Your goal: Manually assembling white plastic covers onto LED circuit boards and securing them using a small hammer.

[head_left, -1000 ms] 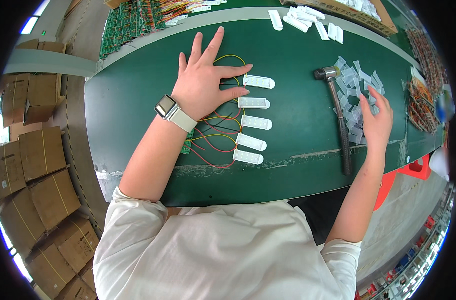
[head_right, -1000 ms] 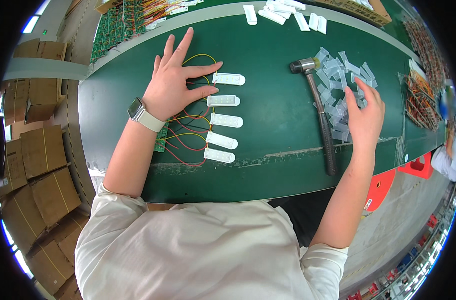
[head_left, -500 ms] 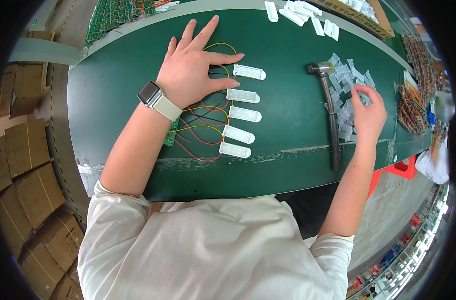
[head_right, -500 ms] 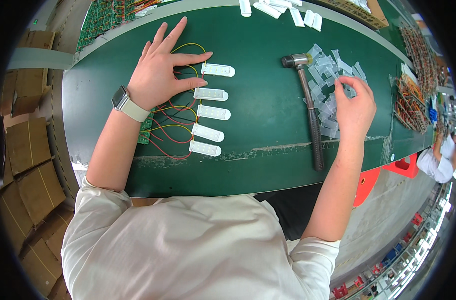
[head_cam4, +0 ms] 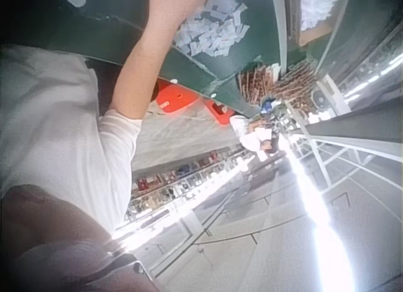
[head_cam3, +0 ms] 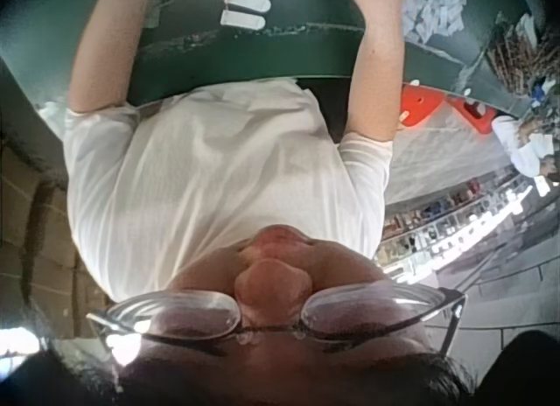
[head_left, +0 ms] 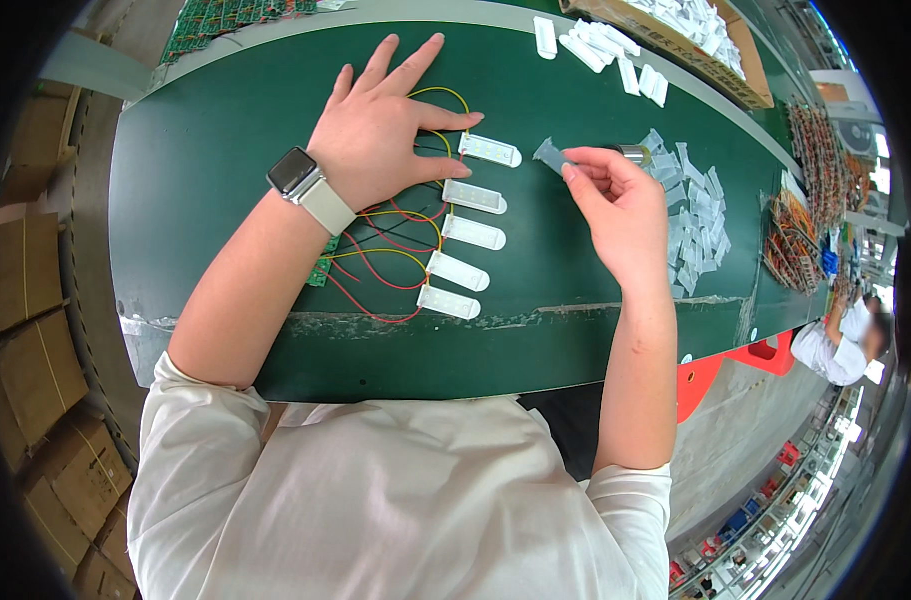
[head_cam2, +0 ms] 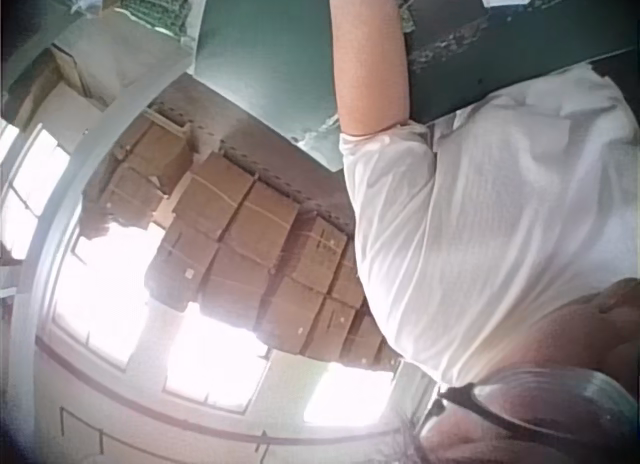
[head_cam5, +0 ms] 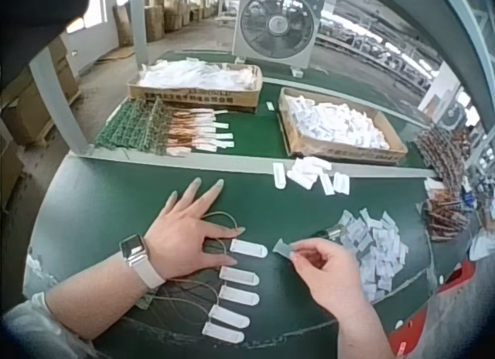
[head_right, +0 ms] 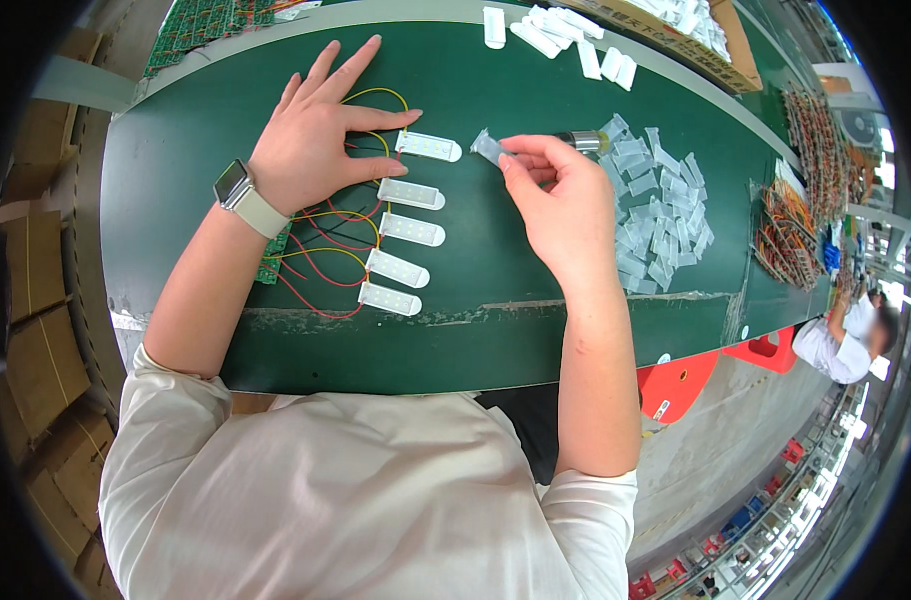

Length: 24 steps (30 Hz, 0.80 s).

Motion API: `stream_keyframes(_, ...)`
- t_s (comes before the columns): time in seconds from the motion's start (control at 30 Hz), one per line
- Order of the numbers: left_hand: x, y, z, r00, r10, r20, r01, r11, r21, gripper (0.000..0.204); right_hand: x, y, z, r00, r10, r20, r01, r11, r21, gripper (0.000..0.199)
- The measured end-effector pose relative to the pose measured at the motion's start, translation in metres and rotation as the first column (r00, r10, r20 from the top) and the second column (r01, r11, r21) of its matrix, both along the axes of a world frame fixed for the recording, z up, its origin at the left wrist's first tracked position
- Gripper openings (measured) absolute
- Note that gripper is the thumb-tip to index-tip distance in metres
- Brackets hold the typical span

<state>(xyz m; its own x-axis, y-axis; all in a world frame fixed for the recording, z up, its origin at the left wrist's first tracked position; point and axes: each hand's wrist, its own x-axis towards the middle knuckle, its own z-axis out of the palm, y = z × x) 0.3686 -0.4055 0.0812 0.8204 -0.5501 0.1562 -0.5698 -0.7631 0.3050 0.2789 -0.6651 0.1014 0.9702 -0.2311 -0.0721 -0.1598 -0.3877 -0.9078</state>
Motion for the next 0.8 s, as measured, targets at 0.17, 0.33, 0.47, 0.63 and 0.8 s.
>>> stream_keyframes(0.17, -0.001, -0.001, 0.001, 1.000, 0.009, -0.022, -0.009, 1.000, -0.011, 0.055, 0.002, 0.011, 0.001, 0.996, 0.091, 0.016, -0.075, 0.901, -0.426, 0.020)
stream_keyframes(0.33, -0.002, -0.001, 0.000, 1.000, 0.019, -0.015, -0.019, 1.000, -0.015, 0.054, 0.001, 0.009, -0.006, 0.982, 0.166, 0.085, -0.093, 0.831, -0.549, 0.022)
stream_keyframes(0.47, -0.001, -0.001, -0.002, 1.000, 0.002, -0.010, -0.002, 0.999, -0.034, 0.053, 0.008, 0.014, -0.009, 0.925, 0.224, 0.307, 0.055, 0.720, -0.692, 0.019)
stream_keyframes(0.63, -0.002, -0.001, -0.003, 1.000, 0.011, -0.011, -0.011, 1.000, -0.022, 0.053, 0.021, 0.035, -0.014, 0.868, 0.376, 0.325, -0.092, 0.764, -0.638, 0.020)
stream_keyframes(0.8, -0.002, -0.001, -0.003, 1.000, 0.012, -0.006, -0.013, 1.000, -0.023, 0.054, 0.026, 0.038, -0.019, 0.876, 0.404, 0.262, -0.150, 0.746, -0.649, 0.019)
